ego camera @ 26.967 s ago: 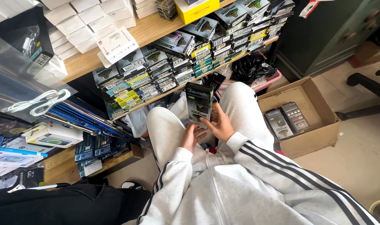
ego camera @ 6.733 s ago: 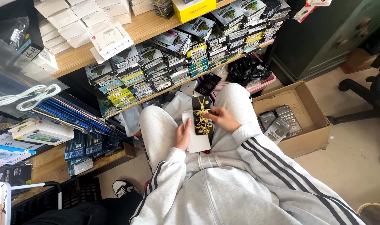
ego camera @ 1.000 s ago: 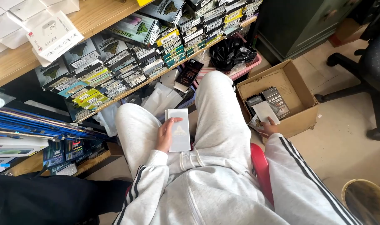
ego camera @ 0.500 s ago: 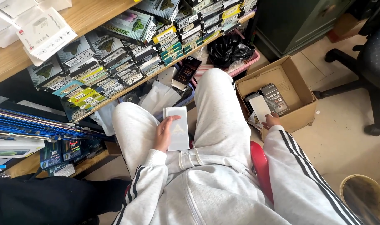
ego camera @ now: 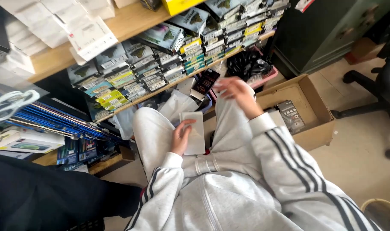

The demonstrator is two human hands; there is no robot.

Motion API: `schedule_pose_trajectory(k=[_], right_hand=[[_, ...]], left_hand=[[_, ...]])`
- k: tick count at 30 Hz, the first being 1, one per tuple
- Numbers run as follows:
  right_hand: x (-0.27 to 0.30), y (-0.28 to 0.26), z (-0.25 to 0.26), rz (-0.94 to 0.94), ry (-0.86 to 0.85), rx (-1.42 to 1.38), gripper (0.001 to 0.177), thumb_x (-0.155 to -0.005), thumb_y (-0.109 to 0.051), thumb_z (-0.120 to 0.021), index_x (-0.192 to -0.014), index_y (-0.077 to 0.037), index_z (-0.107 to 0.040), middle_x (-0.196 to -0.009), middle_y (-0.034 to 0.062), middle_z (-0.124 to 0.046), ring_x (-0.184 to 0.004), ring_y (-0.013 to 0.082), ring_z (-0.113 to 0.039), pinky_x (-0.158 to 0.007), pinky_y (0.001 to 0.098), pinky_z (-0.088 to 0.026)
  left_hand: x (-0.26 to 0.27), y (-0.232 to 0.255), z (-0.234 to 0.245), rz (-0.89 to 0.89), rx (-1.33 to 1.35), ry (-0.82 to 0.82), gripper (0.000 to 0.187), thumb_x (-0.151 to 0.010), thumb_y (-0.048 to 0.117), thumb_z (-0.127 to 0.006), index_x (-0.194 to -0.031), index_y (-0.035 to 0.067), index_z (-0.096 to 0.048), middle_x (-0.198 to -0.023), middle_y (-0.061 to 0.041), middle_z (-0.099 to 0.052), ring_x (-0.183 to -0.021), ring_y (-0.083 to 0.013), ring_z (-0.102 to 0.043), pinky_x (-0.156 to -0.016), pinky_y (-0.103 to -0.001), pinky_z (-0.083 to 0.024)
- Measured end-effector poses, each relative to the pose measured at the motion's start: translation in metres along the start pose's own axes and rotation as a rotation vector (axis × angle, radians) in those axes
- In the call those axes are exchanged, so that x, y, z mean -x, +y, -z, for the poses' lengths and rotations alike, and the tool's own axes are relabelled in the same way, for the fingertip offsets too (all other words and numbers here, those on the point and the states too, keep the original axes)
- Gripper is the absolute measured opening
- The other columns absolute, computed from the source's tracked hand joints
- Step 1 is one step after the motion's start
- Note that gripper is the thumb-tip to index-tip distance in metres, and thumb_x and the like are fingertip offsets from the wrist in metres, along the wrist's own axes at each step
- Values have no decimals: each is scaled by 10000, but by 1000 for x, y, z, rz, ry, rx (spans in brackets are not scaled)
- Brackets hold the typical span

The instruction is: Sorting and organizing mobile phone screen protector packages from a large box into a smaller container while sitting on the floor.

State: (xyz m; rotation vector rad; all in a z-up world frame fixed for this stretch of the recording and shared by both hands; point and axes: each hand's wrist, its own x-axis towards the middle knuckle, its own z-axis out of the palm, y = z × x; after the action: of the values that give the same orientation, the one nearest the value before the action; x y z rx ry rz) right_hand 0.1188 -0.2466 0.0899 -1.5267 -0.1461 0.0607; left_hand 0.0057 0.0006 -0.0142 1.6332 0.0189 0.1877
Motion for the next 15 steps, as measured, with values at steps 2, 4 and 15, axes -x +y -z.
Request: schedule_pose_trajectory(k=[2,4,15], right_hand=[[-2,45,-32,3,-115,-7,324,-1056,-223,-458,-1228,-17,-638,-1076,165,-670,-928,270,-665,-854,405,-565],[-4,98,-56,-139,-52,-19,405,-1008,-386,-671,-1255,-65,-662,-1070,163,-716,-864,252,-703,-786,402,-588],[18,75,-67,105,-241,525,212,-914,-249,-684,-1110,-171,-716,-692,-9,-614,-591,93,-507,-551,253,-453]], left_hand=[[-1,-9,1,-27,-4,9,234,-993,76,-585,-1167,104,-739,-1185,-67,-736,-1220,-168,-583,-1133,-383,-389],[-5,-18,-1,10,-5,22,206,-990,125,-646,-1173,92,-734,-1182,-90,-732,-1227,-203,-585,-1138,-418,-376],[-7,3,-3,36,-45,5,183,-924,142,-640,-1041,104,-775,-1064,13,-754,-945,-112,-648,-886,-236,-507]])
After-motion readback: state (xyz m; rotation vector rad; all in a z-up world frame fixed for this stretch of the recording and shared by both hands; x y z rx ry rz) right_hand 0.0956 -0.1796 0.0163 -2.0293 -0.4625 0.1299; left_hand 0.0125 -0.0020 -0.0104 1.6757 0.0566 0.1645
